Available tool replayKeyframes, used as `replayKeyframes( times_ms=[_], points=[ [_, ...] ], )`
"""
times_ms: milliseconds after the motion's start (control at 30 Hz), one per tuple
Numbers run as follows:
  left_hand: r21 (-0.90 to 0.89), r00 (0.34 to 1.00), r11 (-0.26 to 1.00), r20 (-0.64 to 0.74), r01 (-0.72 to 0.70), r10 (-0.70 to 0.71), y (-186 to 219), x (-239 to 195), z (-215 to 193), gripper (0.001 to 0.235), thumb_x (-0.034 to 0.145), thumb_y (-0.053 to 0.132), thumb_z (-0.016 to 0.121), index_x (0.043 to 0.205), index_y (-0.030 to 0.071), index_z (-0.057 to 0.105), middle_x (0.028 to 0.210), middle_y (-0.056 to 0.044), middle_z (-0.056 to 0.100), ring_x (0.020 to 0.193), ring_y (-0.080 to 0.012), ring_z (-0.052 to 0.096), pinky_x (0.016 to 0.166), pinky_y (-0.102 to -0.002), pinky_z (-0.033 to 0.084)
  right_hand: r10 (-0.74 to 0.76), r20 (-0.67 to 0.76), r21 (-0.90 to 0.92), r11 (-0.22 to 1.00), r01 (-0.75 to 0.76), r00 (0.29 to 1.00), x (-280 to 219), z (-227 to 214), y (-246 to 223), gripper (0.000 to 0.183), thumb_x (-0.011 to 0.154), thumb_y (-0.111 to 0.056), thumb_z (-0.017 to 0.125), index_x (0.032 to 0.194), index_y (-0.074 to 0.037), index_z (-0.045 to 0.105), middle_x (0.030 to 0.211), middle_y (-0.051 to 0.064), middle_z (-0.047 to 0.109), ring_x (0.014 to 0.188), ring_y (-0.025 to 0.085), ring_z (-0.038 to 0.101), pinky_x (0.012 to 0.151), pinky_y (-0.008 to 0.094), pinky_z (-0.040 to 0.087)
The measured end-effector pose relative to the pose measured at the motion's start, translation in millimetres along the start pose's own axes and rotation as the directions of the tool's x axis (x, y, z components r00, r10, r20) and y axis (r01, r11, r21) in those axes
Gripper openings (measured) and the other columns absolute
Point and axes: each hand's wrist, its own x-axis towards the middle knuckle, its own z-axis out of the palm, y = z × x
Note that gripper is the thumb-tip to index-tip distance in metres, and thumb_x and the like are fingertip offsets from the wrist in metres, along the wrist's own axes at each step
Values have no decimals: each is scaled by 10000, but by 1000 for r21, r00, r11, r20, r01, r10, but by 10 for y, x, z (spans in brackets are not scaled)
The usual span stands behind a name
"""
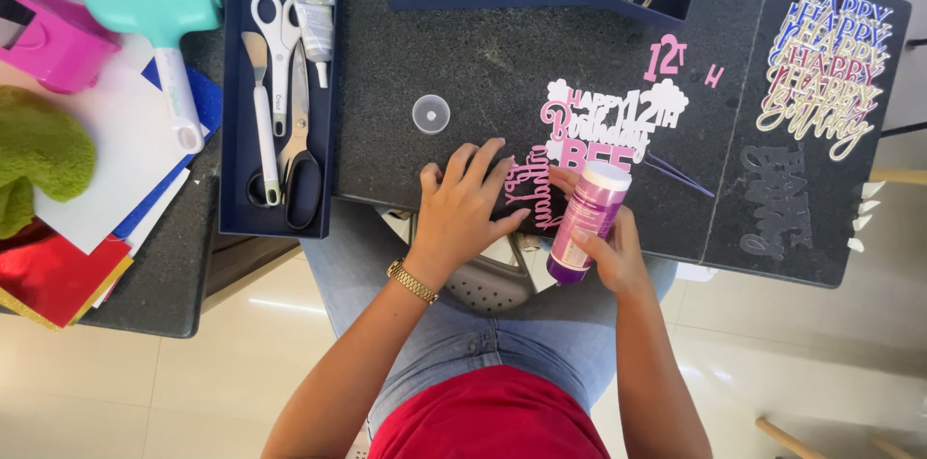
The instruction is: Applying glue to paper cutouts and assembling a decorative birthday sign
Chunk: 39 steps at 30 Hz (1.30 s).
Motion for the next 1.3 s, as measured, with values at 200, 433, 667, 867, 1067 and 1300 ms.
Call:
replayKeyframes(
  times_ms=[200, 433, 667, 867, 1067, 1300],
  points=[
    [-17, 999, 999, -23, 29, -29, -22, -13, -2, 550, 790, 576, 747, 1146, 158, 712, 1392, -10, 584, 1235, -209, 503, 842, -422, 268, 31, 5, 37, 999, -32, 999, -10, 33, 121, 830, 836, -493, 649, 1402, 100, 518, 1501, 277, 517, 1410, 427, 452, 1157, 487, 328],
    [-41, 992, 994, -68, 101, -104, -107, -60, -39, 508, 818, 573, 720, 1130, 172, 708, 1357, 12, 601, 1233, -202, 528, 869, -432, 290, -7, -53, 91, 996, 12, 999, -71, 20, 268, 767, 784, -430, 659, 1319, 113, 569, 1407, 308, 584, 1339, 431, 547, 1113, 479, 378],
    [-234, 889, 941, -333, 243, -313, -521, 45, -98, 54, 968, 183, 726, 1012, 165, 699, 1119, 35, 676, 1067, -228, 586, 838, -385, 377, -61, -339, 328, 928, 178, 939, -216, -340, 854, 470, 908, -447, 554, 971, 17, 587, 965, 242, 608, 789, 269, 602, 677, 305, 436],
    [-294, 909, 882, -85, 368, -407, -656, 198, -20, 519, 837, 207, 851, 1301, 76, 661, 1250, -81, 703, 1302, -265, 575, 1019, -448, 406, 348, -551, 664, 733, 146, 759, -175, -223, 421, 453, 965, -490, 639, 1211, -119, 555, 1078, 124, 685, 830, 169, 685, 564, 240, 482],
    [-805, 972, 581, -25, 119, -235, 149, 276, -580, 615, 667, 39, 866, 1245, 146, 684, 1223, -48, 642, 1217, -284, 647, 1013, -390, 524, 47, -617, 390, 886, 253, 786, -116, -73, -214, 431, 953, -423, 629, 1208, -106, 487, 1074, 202, 668, 1094, 292, 711, 744, 321, 613],
    [-818, 983, 575, -128, -30, -130, 577, 372, -1189, 475, 764, 81, 820, 1221, 157, 716, 1170, -34, 657, 1044, -247, 751, 910, -356, 619, -368, -597, 2, 888, 460, 713, -128, 113, -630, 504, 897, -398, 621, 1201, -76, 380, 1058, 141, 524, 1007, 371, 710, 927, 415, 634]
  ],
)
